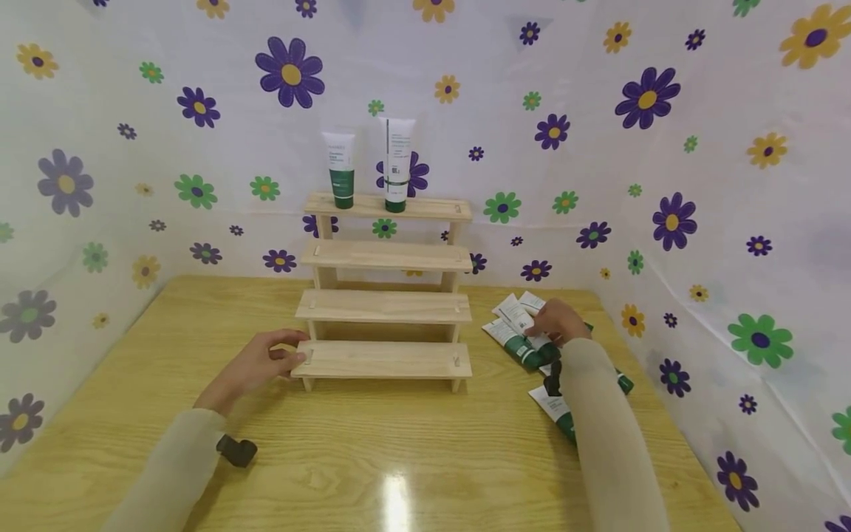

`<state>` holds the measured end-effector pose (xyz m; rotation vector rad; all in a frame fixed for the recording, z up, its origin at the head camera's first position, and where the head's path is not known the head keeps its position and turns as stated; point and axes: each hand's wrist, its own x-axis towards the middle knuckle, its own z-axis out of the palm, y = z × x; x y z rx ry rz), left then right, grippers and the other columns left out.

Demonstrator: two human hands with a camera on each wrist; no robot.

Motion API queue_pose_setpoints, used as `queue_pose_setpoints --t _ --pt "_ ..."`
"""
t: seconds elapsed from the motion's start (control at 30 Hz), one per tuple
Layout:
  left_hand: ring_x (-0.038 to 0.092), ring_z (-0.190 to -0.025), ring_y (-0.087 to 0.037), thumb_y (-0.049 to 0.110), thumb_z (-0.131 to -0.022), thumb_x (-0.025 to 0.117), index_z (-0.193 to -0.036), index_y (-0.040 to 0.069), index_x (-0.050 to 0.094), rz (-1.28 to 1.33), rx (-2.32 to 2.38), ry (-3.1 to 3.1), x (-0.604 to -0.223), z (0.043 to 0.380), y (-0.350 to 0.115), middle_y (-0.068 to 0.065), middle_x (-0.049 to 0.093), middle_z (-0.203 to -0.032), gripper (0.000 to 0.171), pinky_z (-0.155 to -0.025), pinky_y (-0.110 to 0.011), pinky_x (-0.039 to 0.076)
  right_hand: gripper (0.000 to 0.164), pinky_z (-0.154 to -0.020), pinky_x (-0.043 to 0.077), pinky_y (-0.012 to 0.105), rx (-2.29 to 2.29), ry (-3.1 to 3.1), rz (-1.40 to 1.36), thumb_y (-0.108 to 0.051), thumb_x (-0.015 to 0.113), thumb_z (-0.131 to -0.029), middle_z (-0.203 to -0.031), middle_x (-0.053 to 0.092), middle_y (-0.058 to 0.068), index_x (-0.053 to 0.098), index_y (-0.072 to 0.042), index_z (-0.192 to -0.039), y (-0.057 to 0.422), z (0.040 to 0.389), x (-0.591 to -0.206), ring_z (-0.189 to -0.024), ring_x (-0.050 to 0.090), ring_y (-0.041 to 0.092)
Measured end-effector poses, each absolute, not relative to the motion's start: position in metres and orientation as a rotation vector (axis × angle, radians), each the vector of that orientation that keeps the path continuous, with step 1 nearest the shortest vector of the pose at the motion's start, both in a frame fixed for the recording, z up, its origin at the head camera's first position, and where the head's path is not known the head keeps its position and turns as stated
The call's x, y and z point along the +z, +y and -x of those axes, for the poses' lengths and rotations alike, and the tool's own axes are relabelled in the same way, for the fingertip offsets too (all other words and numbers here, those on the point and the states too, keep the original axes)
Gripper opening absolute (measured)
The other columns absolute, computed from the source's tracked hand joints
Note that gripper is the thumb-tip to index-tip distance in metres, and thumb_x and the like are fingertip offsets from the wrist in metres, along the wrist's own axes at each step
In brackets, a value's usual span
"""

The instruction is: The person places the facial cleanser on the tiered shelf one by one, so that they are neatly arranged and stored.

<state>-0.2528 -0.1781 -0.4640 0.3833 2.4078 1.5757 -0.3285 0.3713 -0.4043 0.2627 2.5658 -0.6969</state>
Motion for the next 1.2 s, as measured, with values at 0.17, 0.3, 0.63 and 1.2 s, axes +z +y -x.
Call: queue_pose_setpoints --t 0.17,0.3,0.63,1.2 --pt "0.067 -0.092 -0.015 0.014 -0.103 0.063 -0.144 0.000 0.054 -0.362 1.581 2.404 -0.465 0.253 -0.178 -0.025 0.056 -0.137 0.044 -0.079 -0.034 0.063 0.059 -0.101 0.056 0.051 -0.718 2.586 -0.231 -0.023 0.069 -0.098 -0.139 0.054 0.034 0.049 0.012 -0.141 0.373 0.329 -0.393 -0.118 0.060 0.042" --pt "0.067 -0.093 -0.016 0.013 -0.103 0.063 -0.144 -0.001 0.054 -0.376 1.589 2.398 -0.467 0.255 -0.179 -0.026 0.056 -0.137 0.043 -0.078 -0.033 0.062 0.061 -0.102 0.056 0.053 -0.779 2.614 -0.190 -0.027 0.070 -0.098 -0.140 0.055 0.034 0.050 0.011 -0.141 0.374 0.326 -0.381 -0.118 0.061 0.043" --pt "0.067 -0.094 -0.017 0.013 -0.104 0.063 -0.143 0.000 0.054 -0.371 1.573 2.408 -0.467 0.256 -0.179 -0.025 0.056 -0.137 0.043 -0.078 -0.032 0.062 0.066 -0.113 0.046 0.057 -1.052 2.645 -0.179 -0.025 0.062 -0.104 -0.149 0.042 0.036 0.035 0.011 -0.152 0.364 0.322 -0.337 -0.132 0.052 0.051" --pt "0.068 -0.094 -0.017 0.014 -0.104 0.063 -0.143 0.001 0.055 -0.356 1.544 2.418 -0.466 0.257 -0.180 -0.024 0.057 -0.136 0.042 -0.079 -0.033 0.062 0.070 -0.117 0.042 0.059 -1.446 2.818 -0.211 -0.026 0.064 -0.103 -0.158 0.042 0.028 0.030 -0.004 -0.160 0.312 0.334 -0.288 -0.138 0.050 0.046"
